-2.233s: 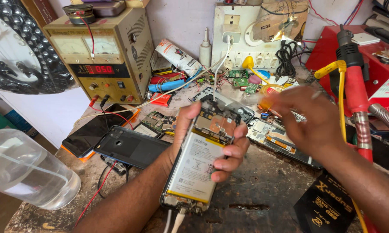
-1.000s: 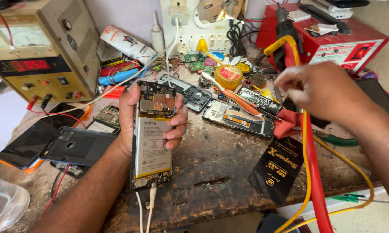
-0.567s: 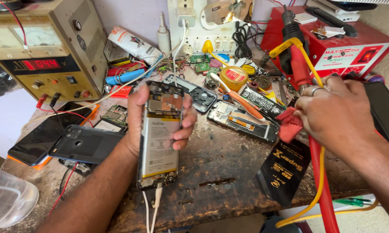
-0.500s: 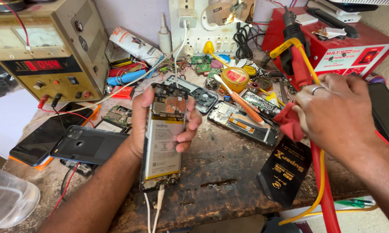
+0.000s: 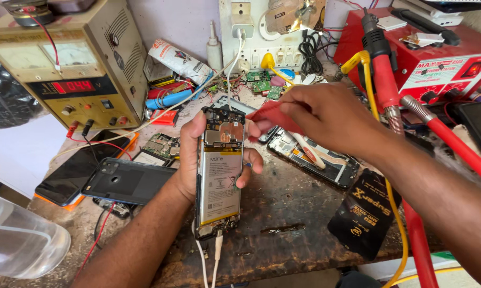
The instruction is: The person disassembles a cracked smartphone, removes the screen and battery, and reconnects internal components. They then reassemble the device and power it on to verify functionality.
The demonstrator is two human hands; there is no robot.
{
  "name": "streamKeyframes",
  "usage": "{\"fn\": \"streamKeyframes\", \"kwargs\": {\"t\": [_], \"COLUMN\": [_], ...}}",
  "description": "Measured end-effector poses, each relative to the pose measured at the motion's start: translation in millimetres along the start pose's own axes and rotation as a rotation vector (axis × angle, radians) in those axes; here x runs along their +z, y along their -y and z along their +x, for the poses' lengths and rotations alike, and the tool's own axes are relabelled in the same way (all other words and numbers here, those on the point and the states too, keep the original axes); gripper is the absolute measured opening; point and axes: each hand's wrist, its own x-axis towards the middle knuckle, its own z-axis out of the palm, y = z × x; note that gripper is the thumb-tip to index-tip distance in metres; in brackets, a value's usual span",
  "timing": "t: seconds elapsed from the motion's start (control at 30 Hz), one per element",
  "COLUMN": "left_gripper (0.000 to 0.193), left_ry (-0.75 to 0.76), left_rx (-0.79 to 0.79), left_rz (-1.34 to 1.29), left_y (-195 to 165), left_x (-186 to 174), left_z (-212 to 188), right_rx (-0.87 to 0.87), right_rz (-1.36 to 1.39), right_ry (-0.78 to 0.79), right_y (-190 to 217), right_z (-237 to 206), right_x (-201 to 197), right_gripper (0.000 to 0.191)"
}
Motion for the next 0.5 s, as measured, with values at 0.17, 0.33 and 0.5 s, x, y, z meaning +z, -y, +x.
{"fn": "streamKeyframes", "kwargs": {"t": [0.17, 0.33, 0.5], "left_gripper": [0.099, 0.099, 0.102], "left_ry": [-0.016, -0.03, -0.019], "left_rx": [0.071, 0.075, 0.044], "left_rz": [0.06, 0.134, 0.175], "left_y": [-5, -3, -3], "left_x": [-2, 5, 6], "left_z": [-2, -1, -1], "right_rx": [0.388, 0.497, 0.365], "right_rz": [0.38, 0.63, 0.868], "right_ry": [0.212, 0.313, 0.404], "right_y": [-14, -18, -23], "right_z": [12, 10, 13], "right_x": [16, 25, 26], "right_gripper": [0.039, 0.035, 0.035]}}
